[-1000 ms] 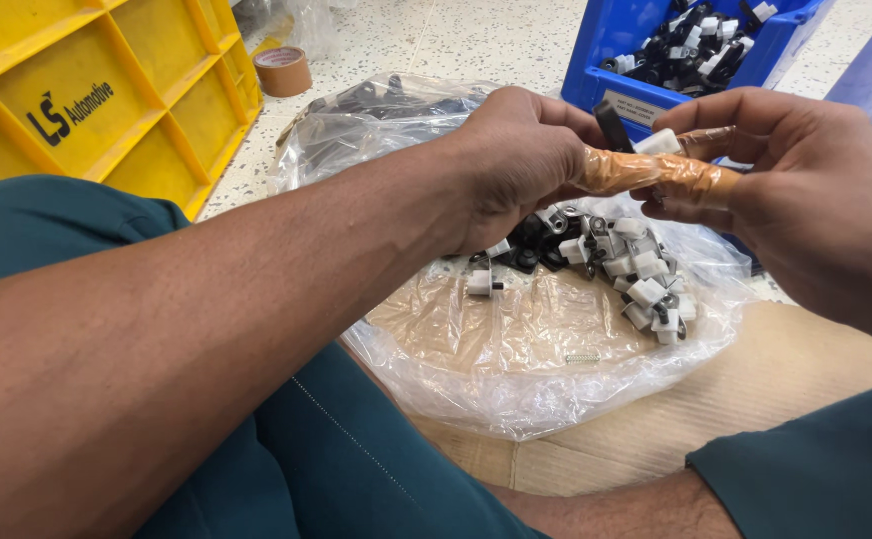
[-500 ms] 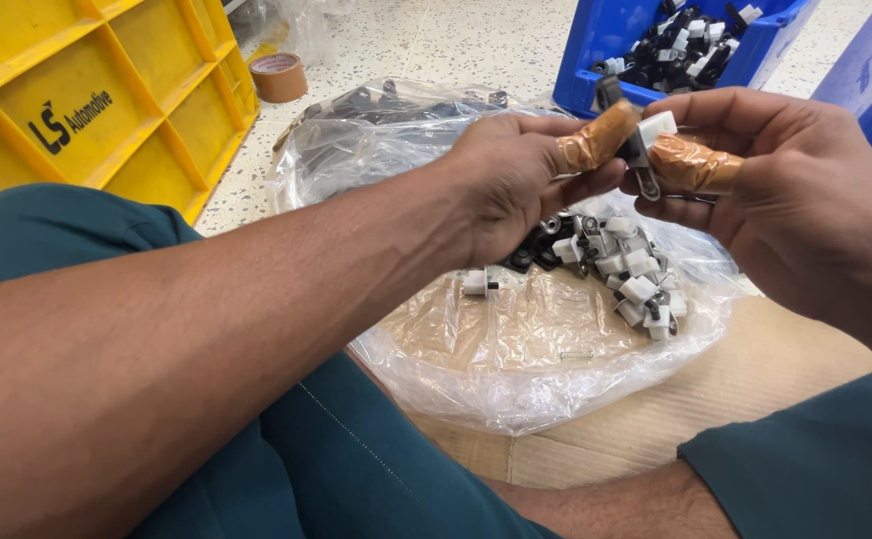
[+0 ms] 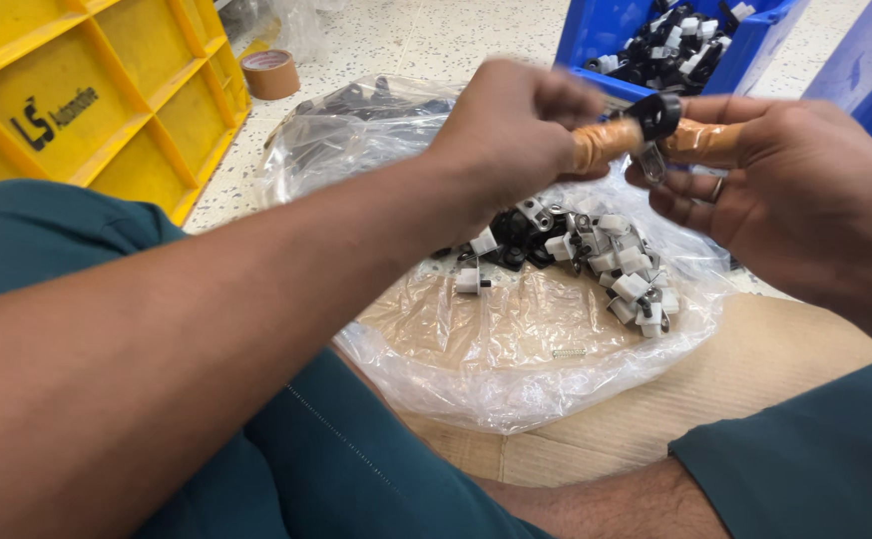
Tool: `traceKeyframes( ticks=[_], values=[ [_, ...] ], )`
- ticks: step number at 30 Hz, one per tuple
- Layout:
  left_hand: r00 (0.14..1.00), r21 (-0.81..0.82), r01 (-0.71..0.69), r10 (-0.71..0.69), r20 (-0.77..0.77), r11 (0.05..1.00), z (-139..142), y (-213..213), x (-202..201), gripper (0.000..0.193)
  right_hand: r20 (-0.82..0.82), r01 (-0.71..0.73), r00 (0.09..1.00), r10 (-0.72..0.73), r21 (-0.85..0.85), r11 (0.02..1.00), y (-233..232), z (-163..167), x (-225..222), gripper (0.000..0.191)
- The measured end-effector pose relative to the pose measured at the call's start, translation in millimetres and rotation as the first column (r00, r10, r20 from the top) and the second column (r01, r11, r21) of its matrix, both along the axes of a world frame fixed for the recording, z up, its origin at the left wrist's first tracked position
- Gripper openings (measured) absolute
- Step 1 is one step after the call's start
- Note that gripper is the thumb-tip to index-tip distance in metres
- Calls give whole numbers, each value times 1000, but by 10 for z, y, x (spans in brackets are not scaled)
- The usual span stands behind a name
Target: The person sits on the floor and assembles small white plastic pieces onto black bracket parts by hand, picking each bracket from a large plastic-lined bag on their lap, pressing a white component onto it, and placing the finished assembly into a blue bin. They repeat this assembly cycle continuously throughout the episode.
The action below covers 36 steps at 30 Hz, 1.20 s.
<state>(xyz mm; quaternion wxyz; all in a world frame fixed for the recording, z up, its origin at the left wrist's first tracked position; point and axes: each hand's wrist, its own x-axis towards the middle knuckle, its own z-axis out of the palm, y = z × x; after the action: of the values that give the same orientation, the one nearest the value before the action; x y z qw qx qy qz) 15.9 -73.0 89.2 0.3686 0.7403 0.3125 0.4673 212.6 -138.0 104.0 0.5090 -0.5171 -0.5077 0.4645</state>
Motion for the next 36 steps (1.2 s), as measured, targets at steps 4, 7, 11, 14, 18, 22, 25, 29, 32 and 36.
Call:
traceKeyframes(
  ticks=[4,7,11,14,18,22,25,29,32,36],
  values=[
    [887,-664,416,-118,446,621,35,-79,11,36,291,-6,952,-95,328,945,-75,-14,-71,24],
    [863,-719,460,-71,500,521,82,-123,47,33,473,-86,864,-170,472,877,-99,-8,-135,23],
    [962,-650,198,-17,274,734,112,-139,73,27,310,115,926,-213,307,945,-79,46,-204,25],
    [993,-378,66,-25,113,924,100,-133,67,26,203,170,953,-223,250,953,-80,56,-252,26],
    [973,-464,165,-66,222,870,50,-118,53,30,158,133,970,-186,297,945,-163,35,-271,22],
    [906,-566,322,-73,418,759,-3,-84,16,34,110,65,990,-85,171,983,-205,24,-249,23],
    [855,-557,427,-118,504,713,-8,-74,0,33,-55,19,998,-21,-25,999,-173,17,-198,24],
    [831,-532,473,-157,533,702,38,-148,-12,36,-259,-37,966,7,-111,993,-114,-37,-125,25],
    [881,-601,408,-122,457,687,96,-241,-27,46,-361,-70,932,15,-141,988,-82,-42,-79,27],
    [951,-746,276,-59,304,606,139,-316,40,42,-96,-21,995,11,-102,995,-32,-9,-79,33]
  ],
)
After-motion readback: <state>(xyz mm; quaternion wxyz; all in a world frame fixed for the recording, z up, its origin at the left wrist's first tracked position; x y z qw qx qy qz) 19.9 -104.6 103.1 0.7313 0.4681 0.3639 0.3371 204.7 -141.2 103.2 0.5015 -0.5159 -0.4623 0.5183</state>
